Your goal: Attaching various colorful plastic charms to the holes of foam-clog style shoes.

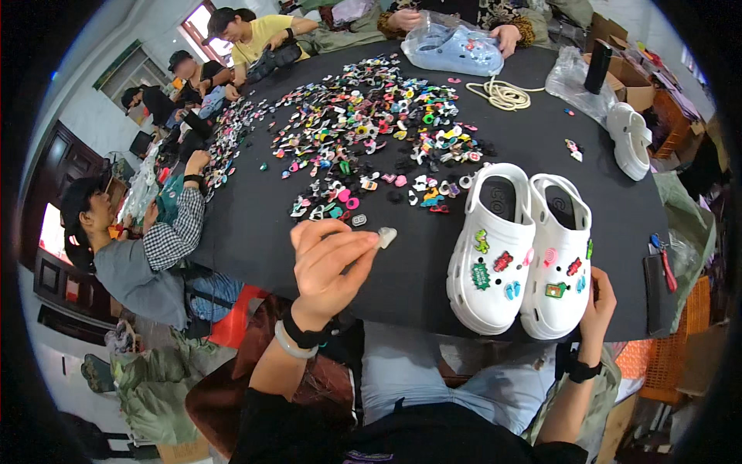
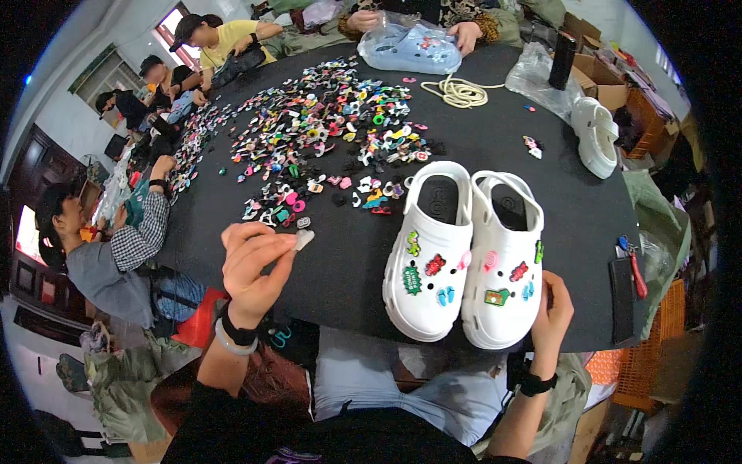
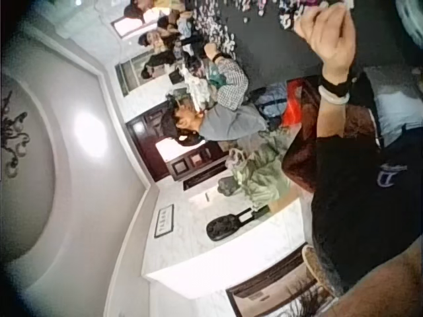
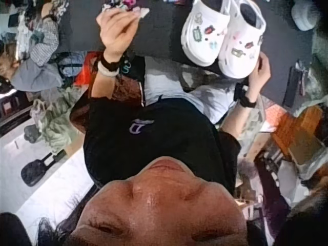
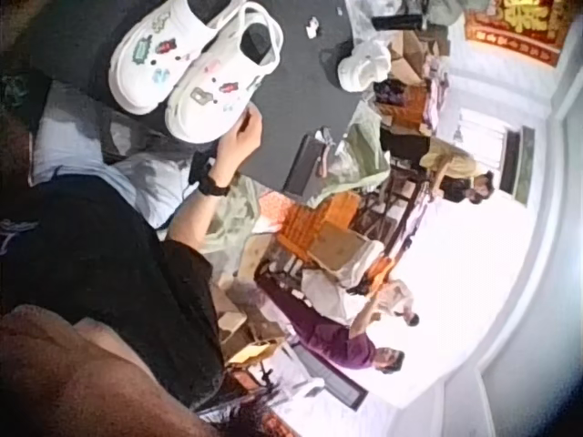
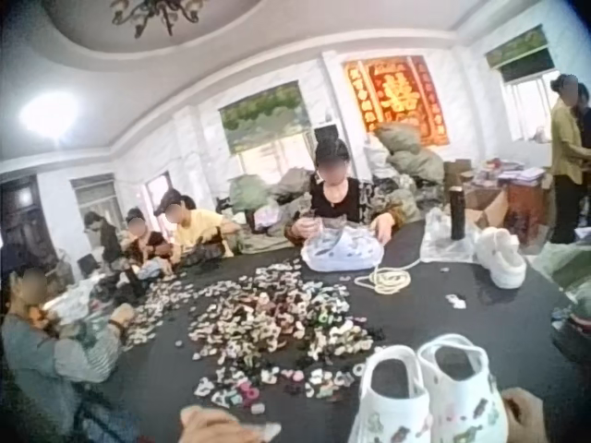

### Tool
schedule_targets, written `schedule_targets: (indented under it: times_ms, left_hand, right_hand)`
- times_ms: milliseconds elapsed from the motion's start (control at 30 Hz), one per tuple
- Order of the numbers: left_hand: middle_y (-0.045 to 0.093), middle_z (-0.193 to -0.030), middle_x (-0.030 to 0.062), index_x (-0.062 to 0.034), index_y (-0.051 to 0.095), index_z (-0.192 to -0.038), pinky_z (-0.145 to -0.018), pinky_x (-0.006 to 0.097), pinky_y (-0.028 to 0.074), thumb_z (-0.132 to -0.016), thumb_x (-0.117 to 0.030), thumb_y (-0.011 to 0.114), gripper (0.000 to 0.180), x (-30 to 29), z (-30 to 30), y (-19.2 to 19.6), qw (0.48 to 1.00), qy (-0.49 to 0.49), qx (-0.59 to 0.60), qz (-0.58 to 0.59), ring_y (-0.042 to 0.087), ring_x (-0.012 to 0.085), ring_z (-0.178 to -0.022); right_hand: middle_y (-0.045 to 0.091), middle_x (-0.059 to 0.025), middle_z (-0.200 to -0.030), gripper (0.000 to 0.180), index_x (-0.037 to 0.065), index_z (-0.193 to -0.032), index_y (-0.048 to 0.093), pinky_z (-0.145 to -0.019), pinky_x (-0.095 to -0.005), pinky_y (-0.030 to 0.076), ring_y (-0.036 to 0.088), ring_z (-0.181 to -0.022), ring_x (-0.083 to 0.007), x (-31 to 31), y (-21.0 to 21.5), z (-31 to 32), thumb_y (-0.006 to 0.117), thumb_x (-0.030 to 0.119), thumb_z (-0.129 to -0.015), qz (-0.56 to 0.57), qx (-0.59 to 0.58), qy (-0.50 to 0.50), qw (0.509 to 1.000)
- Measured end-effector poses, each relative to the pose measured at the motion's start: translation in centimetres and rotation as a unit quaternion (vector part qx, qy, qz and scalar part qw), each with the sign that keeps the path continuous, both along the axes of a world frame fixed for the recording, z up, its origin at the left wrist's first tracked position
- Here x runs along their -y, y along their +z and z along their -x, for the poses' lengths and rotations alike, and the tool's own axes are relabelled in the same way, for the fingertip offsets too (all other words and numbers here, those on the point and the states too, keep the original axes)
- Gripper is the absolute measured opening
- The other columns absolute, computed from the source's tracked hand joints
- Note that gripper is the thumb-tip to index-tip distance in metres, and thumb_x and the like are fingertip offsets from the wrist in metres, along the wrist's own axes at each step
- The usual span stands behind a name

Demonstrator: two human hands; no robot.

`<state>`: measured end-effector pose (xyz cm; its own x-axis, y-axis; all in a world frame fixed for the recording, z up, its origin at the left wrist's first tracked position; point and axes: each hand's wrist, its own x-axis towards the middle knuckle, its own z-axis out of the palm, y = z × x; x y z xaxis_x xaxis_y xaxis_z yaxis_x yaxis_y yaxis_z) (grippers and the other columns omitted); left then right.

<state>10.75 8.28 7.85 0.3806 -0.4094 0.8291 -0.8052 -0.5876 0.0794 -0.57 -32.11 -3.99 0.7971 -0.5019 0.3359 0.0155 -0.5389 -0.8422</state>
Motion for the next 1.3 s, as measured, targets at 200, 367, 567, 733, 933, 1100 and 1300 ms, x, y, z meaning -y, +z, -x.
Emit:
schedule_targets:
  times_ms: [200,367,567,733,933,1100,1300]
  left_hand:
    - [0.065,-0.084,0.0043,-0.0013,0.068,-0.091,-0.078,0.028,0.047,-0.079,0.003,0.070,0.013,3.0,0.3,-1.3,0.864,-0.166,-0.402,0.253,0.062,0.0165,-0.083]
    - [0.070,-0.091,0.0079,0.0025,0.066,-0.096,-0.079,0.026,0.047,-0.087,-0.005,0.065,0.012,5.5,-0.4,0.0,0.718,-0.220,-0.611,0.250,0.063,0.0122,-0.086]
    - [0.067,-0.089,0.0041,-0.0002,0.066,-0.092,-0.079,0.026,0.045,-0.084,-0.008,0.069,0.011,7.7,-2.9,-0.5,0.820,-0.193,-0.530,0.093,0.060,0.0114,-0.086]
    - [0.065,-0.090,0.0021,-0.0019,0.068,-0.085,-0.078,0.026,0.043,-0.080,-0.011,0.072,0.011,10.6,-3.9,-0.9,0.859,-0.217,-0.461,0.055,0.057,0.0108,-0.085]
    - [0.067,-0.094,0.0028,-0.0029,0.069,-0.086,-0.079,0.026,0.040,-0.082,-0.009,0.069,0.007,11.2,-4.7,-1.6,0.830,-0.218,-0.506,0.087,0.058,0.0108,-0.089]
    - [0.068,-0.092,0.0020,-0.0028,0.069,-0.088,-0.079,0.025,0.042,-0.084,-0.009,0.069,0.008,11.1,-5.6,-0.9,0.808,-0.181,-0.556,0.067,0.059,0.0089,-0.087]
    - [0.067,-0.090,0.0030,-0.0003,0.066,-0.095,-0.080,0.024,0.048,-0.087,-0.009,0.066,0.012,11.6,-8.3,-0.9,0.736,-0.246,-0.624,0.096,0.061,0.0084,-0.084]
  right_hand:
    - [0.063,-0.0035,-0.096,0.016,0.000,-0.107,0.061,-0.077,-0.0237,0.046,0.058,-0.088,-0.0106,0.3,0.3,0.1,0.054,0.000,-0.092,-0.072,0.023,0.063,0.995]
    - [0.059,0.0011,-0.100,0.024,0.003,-0.116,0.059,-0.066,-0.0171,0.039,0.049,-0.075,-0.0028,-0.8,5.2,1.7,0.056,0.001,-0.092,-0.090,0.044,0.039,0.994]
    - [0.066,-0.0023,-0.091,0.017,0.002,-0.106,0.064,-0.065,-0.0205,0.040,0.057,-0.077,-0.0062,-4.2,8.9,1.9,0.060,0.003,-0.090,-0.098,0.068,0.121,0.986]
    - [0.068,-0.0034,-0.086,0.016,0.003,-0.103,0.066,-0.064,-0.0220,0.041,0.058,-0.076,-0.0083,-4.4,8.6,1.8,0.062,0.004,-0.088,-0.072,0.069,0.119,0.988]
    - [0.066,-0.0038,-0.088,0.016,0.002,-0.103,0.066,-0.066,-0.0229,0.044,0.057,-0.074,-0.0088,-4.2,7.7,1.9,0.062,0.004,-0.088,-0.088,0.036,0.127,0.987]
    - [0.066,-0.0035,-0.088,0.015,0.002,-0.101,0.066,-0.066,-0.0233,0.045,0.057,-0.074,-0.0088,-4.1,7.9,1.3,0.063,0.003,-0.087,-0.087,0.017,0.133,0.987]
    - [0.066,-0.0042,-0.089,0.015,0.001,-0.102,0.065,-0.067,-0.0226,0.045,0.056,-0.074,-0.0081,-2.8,10.4,0.8,0.061,0.003,-0.088,-0.040,0.009,0.155,0.987]
